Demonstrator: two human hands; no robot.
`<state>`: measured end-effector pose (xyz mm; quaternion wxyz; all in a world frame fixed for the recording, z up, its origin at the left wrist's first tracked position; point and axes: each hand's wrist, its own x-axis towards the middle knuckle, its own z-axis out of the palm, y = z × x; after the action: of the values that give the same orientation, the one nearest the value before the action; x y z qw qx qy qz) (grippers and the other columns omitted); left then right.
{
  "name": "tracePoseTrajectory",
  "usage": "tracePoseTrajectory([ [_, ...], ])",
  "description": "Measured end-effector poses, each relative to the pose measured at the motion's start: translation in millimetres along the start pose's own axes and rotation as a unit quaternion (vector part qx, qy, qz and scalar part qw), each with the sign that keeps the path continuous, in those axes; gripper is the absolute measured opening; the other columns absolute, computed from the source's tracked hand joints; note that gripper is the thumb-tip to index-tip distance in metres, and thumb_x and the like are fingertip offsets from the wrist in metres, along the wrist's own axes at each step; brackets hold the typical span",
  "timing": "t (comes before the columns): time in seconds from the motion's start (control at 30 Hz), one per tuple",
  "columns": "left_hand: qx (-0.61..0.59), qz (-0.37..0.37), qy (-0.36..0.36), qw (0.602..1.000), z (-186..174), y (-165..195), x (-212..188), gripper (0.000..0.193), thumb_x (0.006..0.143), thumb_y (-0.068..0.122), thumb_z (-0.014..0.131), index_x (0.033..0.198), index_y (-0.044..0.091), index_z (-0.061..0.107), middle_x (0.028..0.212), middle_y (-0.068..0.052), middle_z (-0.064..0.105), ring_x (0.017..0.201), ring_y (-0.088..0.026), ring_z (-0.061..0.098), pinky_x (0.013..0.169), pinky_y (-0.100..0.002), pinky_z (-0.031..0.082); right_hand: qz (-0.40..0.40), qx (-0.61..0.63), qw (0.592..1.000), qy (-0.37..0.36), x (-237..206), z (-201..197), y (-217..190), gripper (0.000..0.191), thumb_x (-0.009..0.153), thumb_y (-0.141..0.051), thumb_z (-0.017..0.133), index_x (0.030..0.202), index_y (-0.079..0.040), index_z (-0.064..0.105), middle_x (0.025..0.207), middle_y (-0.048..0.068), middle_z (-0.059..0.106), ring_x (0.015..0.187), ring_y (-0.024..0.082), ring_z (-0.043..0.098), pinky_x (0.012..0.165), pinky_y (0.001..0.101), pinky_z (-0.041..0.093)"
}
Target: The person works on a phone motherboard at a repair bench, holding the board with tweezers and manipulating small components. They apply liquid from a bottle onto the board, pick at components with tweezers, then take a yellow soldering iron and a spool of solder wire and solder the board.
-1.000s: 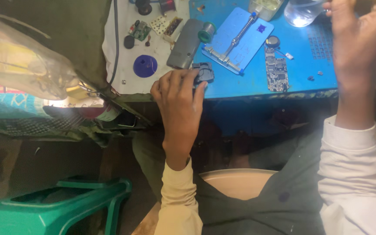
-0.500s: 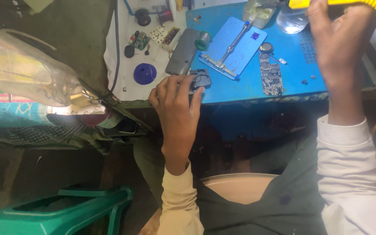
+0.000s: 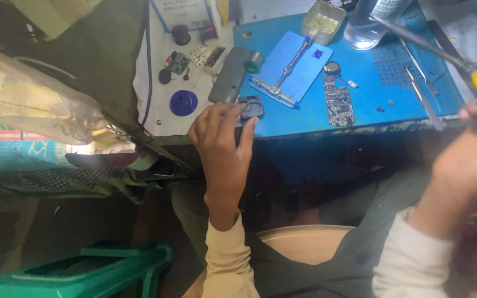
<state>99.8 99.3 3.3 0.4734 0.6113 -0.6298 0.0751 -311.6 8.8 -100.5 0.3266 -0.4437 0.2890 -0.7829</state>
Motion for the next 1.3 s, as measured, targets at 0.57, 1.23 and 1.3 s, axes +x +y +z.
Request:
tracePoseTrajectory([
  [0.57,-0.069,0.143,-0.102,0.982,46.4,52.8,-26.7,0.031,0.092,0.018,0.082,0.118,0.011,0.066,0.117,-0.003,0.064,0.122,-0.026,0.058,0.106,-0.046,0.037,-0.063,-0.253,0.965,-0.004,-109.6,-93.9,-51.8,0.043,0.116,-0.03,0.043,0.109,0.01,0.056,0.103,0.016,0.057,0.093,0.024,0.054,0.083,0.0323,0.042],
  [1.23,-0.079,0.135,-0.113,0.981,72.7,53.4,-34.4,0.042,0.094,0.019,0.085,0.131,0.015,0.065,0.141,-0.003,0.055,0.141,-0.03,0.046,0.109,-0.046,0.034,-0.186,-0.325,0.922,-0.103,-114.3,-54.0,-61.0,0.068,0.108,-0.06,0.046,0.114,0.007,0.051,0.1,0.019,0.055,0.086,0.027,0.052,0.077,0.0362,0.043],
  [1.3,-0.079,0.138,-0.122,0.98,74.3,52.5,-34.9,0.045,0.093,0.019,0.086,0.132,0.017,0.064,0.147,-0.004,0.051,0.146,-0.032,0.04,0.111,-0.047,0.032,-0.185,-0.349,0.912,-0.108,-113.1,-54.5,-56.6,0.074,0.108,-0.067,0.046,0.114,0.006,0.05,0.098,0.018,0.053,0.085,0.026,0.051,0.079,0.0357,0.043],
])
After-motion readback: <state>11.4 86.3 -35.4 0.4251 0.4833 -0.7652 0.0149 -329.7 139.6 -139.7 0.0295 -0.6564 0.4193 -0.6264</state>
